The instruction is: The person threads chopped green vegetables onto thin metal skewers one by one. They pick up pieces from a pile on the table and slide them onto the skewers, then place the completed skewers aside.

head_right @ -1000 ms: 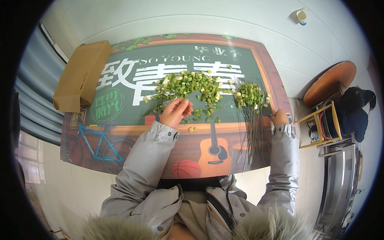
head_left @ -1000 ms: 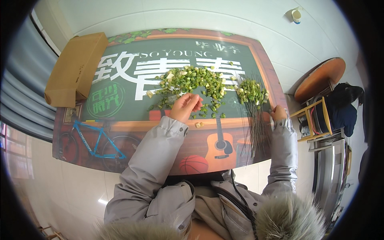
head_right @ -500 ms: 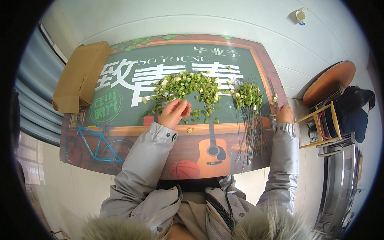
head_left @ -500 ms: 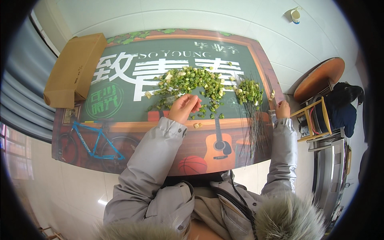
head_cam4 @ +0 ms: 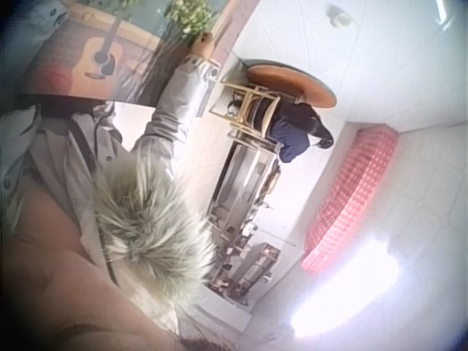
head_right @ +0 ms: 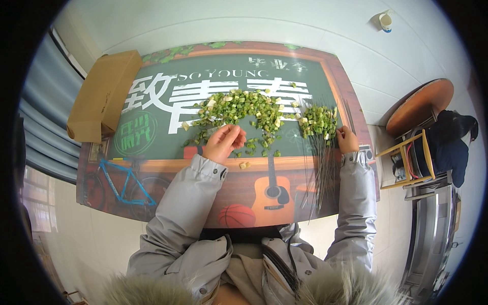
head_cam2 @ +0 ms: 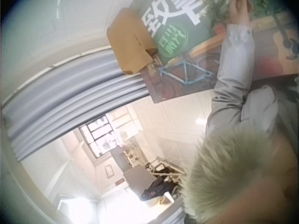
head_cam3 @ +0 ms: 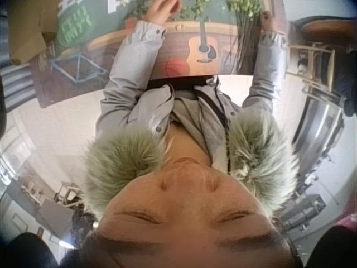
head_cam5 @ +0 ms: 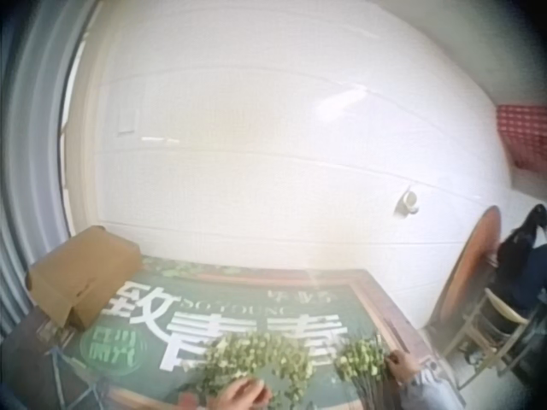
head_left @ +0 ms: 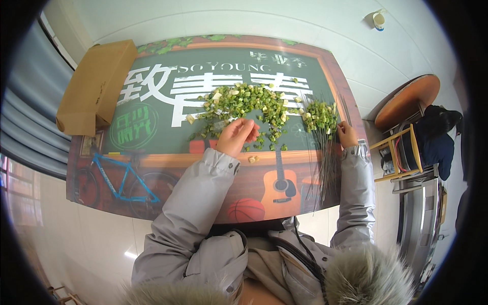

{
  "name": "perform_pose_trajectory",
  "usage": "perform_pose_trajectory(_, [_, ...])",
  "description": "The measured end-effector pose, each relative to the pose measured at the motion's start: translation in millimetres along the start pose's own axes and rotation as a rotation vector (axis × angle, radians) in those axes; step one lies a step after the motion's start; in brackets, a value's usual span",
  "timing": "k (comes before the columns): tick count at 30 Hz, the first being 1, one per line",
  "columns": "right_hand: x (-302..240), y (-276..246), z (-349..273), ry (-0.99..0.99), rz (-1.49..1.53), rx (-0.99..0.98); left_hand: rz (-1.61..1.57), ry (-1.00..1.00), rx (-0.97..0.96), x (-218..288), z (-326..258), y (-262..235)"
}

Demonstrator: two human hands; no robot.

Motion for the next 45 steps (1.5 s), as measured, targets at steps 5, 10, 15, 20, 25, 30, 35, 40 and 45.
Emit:
perform_pose_trajectory(5, [11.5, -25.0, -1.0, 0.050, -0.338, 0.258, 0.002, -0.005, 0.014, 3.5, -0.8, -0.7])
perform_pose_trajectory(10, [73.4, -27.4, 6.3, 0.269, -0.469, 0.032, -0.009, -0.008, 0.003, 4.2, -1.0, 0.5])
perform_pose_trajectory(15, [95.6, -16.0, 20.7, 0.268, -0.245, -0.151, -0.024, 0.001, 0.013, 3.9, -1.9, -0.4])
perform_pose_trajectory(20, [83.6, -19.6, 12.0, 0.336, 0.151, -0.245, -0.009, -0.006, -0.003, 6.7, -1.9, 0.9])
perform_pose_trajectory(25, [56.4, -30.0, -0.8, 0.361, 0.198, -0.212, 0.014, -0.003, -0.007, 9.5, -3.2, 1.6])
perform_pose_trajectory(30, [44.6, -34.2, -4.1, 0.345, 0.188, -0.262, 0.016, -0.006, -0.008, 9.3, -2.5, 1.8])
perform_pose_trajectory(35, [40.6, -35.1, -8.4, 0.321, 0.270, -0.178, 0.020, -0.005, -0.002, 7.6, -2.3, 1.3])
perform_pose_trajectory(40, [-33.3, -77.8, -23.8, 0.017, 0.455, 0.023, 0.029, -0.007, 0.005, 6.8, -1.8, 0.0])
perform_pose_trajectory(45, [-148.8, -47.0, -80.9, -0.062, 0.760, -0.509, 0.050, 0.008, -0.005, 6.7, -1.5, 0.9])
Point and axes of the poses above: each hand's wrist, its own z-axis towards the middle knuckle, its own y-axis out of the palm, x = y × z, the point moved 5 cm from there along z, towards the middle knuckle, and after that the axes turned 3 degrees about -x, right-handed, at the moved point
